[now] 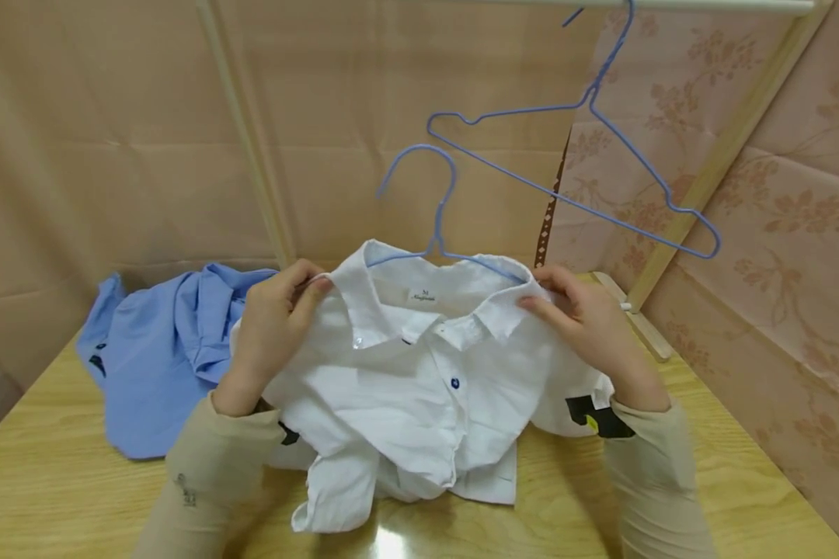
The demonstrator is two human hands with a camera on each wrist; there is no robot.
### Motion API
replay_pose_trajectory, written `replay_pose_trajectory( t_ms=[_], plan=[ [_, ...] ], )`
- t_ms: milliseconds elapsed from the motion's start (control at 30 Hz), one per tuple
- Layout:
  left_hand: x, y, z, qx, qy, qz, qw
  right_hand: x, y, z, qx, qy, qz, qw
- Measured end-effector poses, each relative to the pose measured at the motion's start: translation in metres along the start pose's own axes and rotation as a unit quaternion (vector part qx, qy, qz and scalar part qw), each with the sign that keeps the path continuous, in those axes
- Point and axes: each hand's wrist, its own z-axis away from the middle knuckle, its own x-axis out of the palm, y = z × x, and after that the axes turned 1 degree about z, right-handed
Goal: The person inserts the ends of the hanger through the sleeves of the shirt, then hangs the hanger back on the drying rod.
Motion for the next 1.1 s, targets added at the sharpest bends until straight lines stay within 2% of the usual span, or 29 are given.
replay_pose_trajectory(
  t_ms=[200,333,467,567,667,767,933,1000,1100],
  plan=[
    [-0.01,-0.006,-0.003,-0.03,0.042,0.006,0.9987,-0.012,0.003,0.003,0.048,-0.017,0.005,0.9987],
    [-0.014,-0.007,-0.004,-0.043,0.044,0.012,0.998,-0.009,0.007,0.003,0.044,0.008,0.025,0.9987],
    [-0.015,-0.007,-0.004,-0.053,0.023,0.01,0.9983,-0.001,0.012,0.003,-0.009,0.083,0.054,0.9951],
    [-0.016,-0.009,-0.004,-0.075,-0.001,0.024,0.9969,0.002,0.014,0.002,-0.052,0.143,0.074,0.9856],
    [-0.018,-0.014,-0.006,-0.105,-0.023,0.045,0.9931,0.002,0.015,0.002,-0.07,0.187,0.094,0.9753],
    [-0.023,-0.018,-0.007,-0.138,-0.028,0.045,0.989,-0.001,0.018,0.003,-0.059,0.215,0.112,0.9684],
    [-0.031,-0.019,-0.008,-0.183,-0.024,0.029,0.9823,-0.01,0.023,0.006,-0.009,0.261,0.122,0.9574],
    [-0.033,-0.019,-0.008,-0.198,-0.043,0.029,0.9788,-0.013,0.025,0.007,0.01,0.277,0.117,0.9537],
    [-0.033,-0.018,-0.008,-0.22,-0.096,0.025,0.9704,-0.017,0.026,0.008,0.031,0.293,0.119,0.9483]
  ],
)
